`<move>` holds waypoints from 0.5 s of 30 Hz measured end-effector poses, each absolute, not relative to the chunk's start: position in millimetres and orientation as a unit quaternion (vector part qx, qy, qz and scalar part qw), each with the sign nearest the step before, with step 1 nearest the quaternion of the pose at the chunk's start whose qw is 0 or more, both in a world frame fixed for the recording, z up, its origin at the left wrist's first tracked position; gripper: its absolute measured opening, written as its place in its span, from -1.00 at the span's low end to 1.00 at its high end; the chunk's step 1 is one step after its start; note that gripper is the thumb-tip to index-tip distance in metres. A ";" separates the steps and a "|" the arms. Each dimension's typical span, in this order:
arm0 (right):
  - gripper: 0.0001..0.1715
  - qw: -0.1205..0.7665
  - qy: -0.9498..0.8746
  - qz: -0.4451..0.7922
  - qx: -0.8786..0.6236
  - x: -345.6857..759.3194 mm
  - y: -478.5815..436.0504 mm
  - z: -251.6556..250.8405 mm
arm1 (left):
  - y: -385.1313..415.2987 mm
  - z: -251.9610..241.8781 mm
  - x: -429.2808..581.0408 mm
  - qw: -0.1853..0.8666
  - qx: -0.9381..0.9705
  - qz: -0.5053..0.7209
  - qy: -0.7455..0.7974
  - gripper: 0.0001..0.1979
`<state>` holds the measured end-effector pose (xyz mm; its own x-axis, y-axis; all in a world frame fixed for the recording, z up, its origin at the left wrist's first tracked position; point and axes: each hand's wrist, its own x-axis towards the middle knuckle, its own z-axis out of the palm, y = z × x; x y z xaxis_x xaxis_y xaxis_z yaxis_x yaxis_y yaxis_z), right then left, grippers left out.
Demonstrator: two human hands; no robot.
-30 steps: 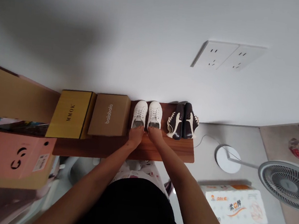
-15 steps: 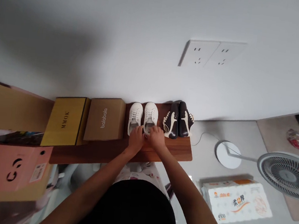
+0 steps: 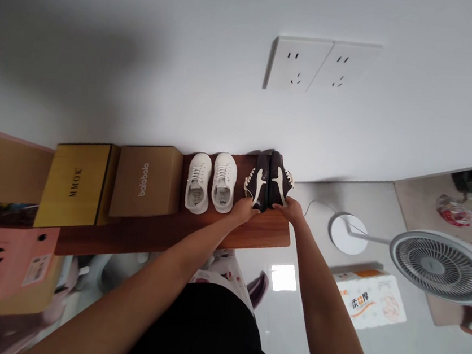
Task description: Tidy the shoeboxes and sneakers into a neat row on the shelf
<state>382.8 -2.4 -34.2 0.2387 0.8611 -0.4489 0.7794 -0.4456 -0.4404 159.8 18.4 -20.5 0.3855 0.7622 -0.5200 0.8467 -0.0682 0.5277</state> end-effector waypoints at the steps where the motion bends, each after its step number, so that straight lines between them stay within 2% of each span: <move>1: -0.50 0.066 -0.535 0.319 -0.779 382.1 -1.8 -31.7 | 20.5 -17.1 157.2 0.396 0.740 -0.058 0.540 -0.66; 5: -0.51 0.048 -0.621 0.248 -0.742 375.1 -0.6 -17.7 | 24.5 1.9 153.2 0.357 0.783 -0.081 0.503 -0.69; 11: -0.77 -0.059 -0.722 0.140 -0.675 347.0 0.0 1.5 | 28.1 23.4 168.3 0.282 0.805 -0.118 0.508 -0.71; 15: -0.82 -0.100 -0.734 0.119 -0.661 332.2 4.6 5.5 | 30.3 25.9 174.6 0.259 0.819 -0.107 0.501 -0.72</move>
<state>332.2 4.6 5.5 -0.1056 0.9468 -0.3041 0.9943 0.0969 -0.0437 174.6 30.3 25.9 0.4754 0.7647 -0.4351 0.8758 -0.3645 0.3163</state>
